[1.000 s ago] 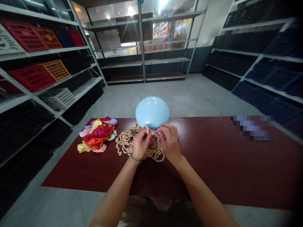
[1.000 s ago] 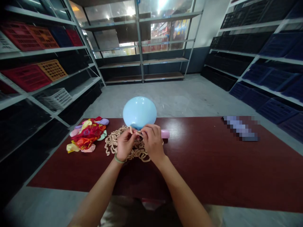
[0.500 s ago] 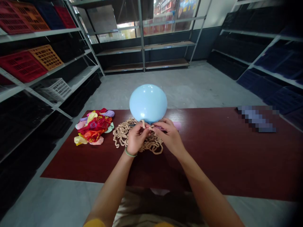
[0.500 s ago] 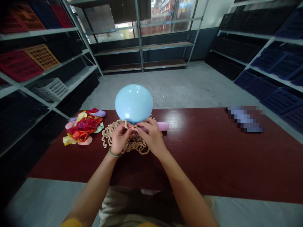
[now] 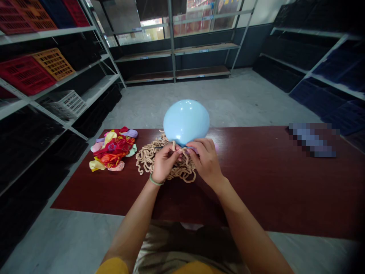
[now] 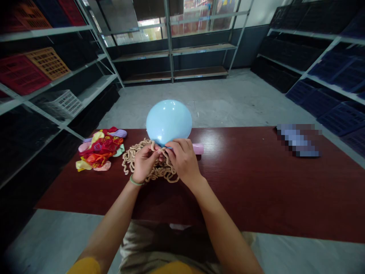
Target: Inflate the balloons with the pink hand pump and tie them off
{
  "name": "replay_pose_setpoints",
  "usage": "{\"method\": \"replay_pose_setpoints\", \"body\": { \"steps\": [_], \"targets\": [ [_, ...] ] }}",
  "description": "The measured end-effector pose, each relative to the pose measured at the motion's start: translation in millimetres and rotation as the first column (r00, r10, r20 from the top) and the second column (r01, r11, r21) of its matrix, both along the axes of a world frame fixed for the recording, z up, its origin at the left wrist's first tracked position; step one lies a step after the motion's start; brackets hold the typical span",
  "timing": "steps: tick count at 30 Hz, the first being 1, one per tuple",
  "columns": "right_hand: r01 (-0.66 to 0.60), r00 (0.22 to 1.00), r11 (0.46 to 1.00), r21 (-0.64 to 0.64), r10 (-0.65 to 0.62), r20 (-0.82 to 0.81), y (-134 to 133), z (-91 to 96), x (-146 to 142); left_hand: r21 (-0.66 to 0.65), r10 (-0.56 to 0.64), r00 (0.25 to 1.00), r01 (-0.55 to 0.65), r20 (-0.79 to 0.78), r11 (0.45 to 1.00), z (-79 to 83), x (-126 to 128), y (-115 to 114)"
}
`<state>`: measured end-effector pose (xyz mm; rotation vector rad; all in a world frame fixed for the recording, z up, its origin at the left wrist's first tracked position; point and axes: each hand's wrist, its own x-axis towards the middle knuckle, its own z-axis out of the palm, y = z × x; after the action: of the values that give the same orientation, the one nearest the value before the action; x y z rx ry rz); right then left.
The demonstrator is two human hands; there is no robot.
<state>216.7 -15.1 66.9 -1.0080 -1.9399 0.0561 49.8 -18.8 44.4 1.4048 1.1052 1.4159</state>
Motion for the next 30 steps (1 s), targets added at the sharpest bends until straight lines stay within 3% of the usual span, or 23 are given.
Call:
{"method": "replay_pose_setpoints", "body": {
  "steps": [7,12,23,30],
  "targets": [
    [-0.079,0.996,0.994,-0.073,0.075,-0.052,0.5,-0.1,0.5,0.008,-0.051,0.998,0.051,0.038,0.999,1.8,-1.3,-0.7],
    [-0.053,0.997,0.994,-0.098,0.047,-0.061,1.0,-1.3,0.9,0.001,-0.024,0.998,0.024,0.051,1.0,3.2,-1.8,-0.3],
    [0.066,0.998,0.996,0.061,-0.067,0.015,-0.7,0.9,1.0,0.084,0.097,0.994,-0.092,-0.052,0.992,6.8,-5.6,-1.1],
    [0.141,0.989,0.979,0.15,-0.147,0.029,0.3,-5.8,-2.8,0.083,0.035,0.999,-0.033,-0.028,0.996,5.1,-4.3,-0.6]
  ]
}}
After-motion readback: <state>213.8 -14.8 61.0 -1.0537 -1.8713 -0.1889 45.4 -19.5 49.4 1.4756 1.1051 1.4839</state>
